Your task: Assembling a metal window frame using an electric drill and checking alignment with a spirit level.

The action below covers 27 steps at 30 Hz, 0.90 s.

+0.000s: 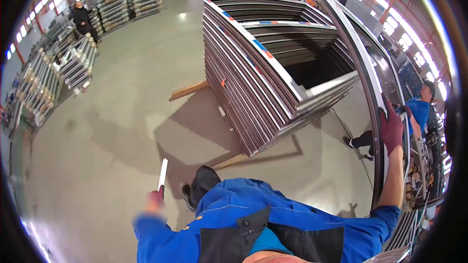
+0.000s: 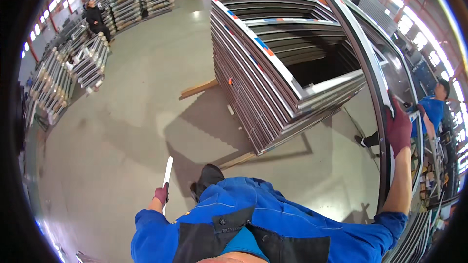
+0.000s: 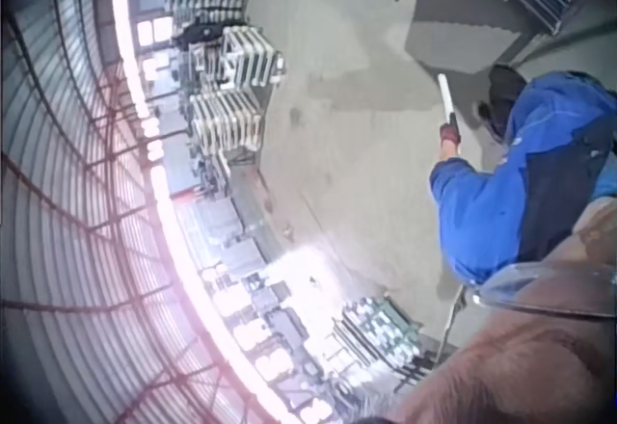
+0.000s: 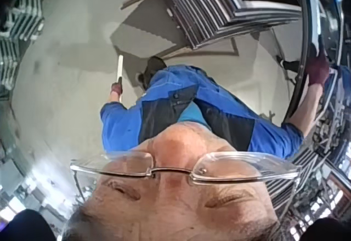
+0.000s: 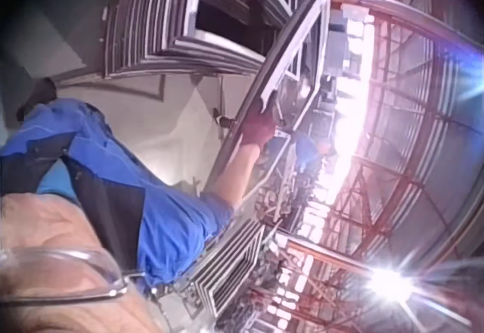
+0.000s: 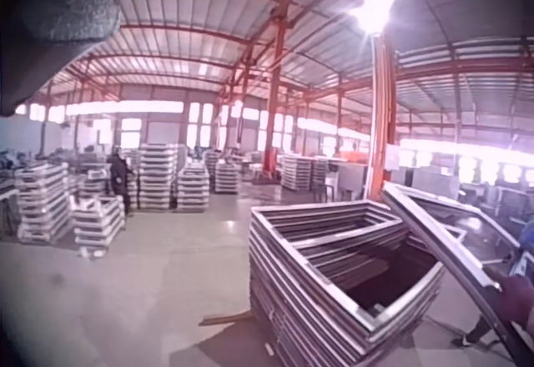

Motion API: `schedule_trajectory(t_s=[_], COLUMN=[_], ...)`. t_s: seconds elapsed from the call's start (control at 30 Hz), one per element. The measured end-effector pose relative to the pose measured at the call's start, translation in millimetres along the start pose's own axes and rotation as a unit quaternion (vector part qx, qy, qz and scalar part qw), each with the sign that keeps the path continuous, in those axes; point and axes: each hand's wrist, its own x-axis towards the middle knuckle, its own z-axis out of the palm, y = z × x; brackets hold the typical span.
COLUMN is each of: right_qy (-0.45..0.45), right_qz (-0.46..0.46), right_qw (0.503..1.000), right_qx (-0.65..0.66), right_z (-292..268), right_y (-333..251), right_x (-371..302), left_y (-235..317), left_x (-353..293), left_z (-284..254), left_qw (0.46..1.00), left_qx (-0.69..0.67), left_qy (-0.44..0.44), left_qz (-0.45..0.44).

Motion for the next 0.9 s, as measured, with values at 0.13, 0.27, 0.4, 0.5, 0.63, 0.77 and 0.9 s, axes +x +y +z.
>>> schedule_trajectory(t_s=[0.13, 0.27, 0.4, 0.5, 0.63, 0.77, 0.9], right_qy=[-0.029, -0.037, -0.054, -0.048, -0.121, -0.124, -0.133], right_qz=[-0.003, -0.004, 0.007, 0.000, 0.046, 0.007, -0.024], right_qw=[0.995, 0.998, 0.992, 0.990, 0.985, 0.986, 0.981], right_qx=[-0.099, -0.051, -0.113, -0.135, -0.117, -0.110, -0.141], right_z=[4, 46, 107, 172, 228, 282, 324], right_y=[-40, -97, -212, -278, -371, -422, -449], right_x=[113, 213, 298, 350, 426, 477, 520], left_y=[60, 153, 293, 366, 473, 549, 529], left_x=[71, 161, 269, 357, 424, 461, 495], left_z=[-13, -41, -81, -100, -112, -100, -82], left_qw=[0.994, 0.993, 0.991, 0.989, 0.957, 0.978, 0.916], left_qx=[-0.067, -0.043, 0.072, 0.014, 0.100, 0.087, 0.172], left_qy=[-0.080, -0.105, -0.111, -0.124, -0.132, -0.114, -0.134], left_qz=[-0.042, -0.040, 0.034, 0.077, 0.237, 0.152, 0.337])
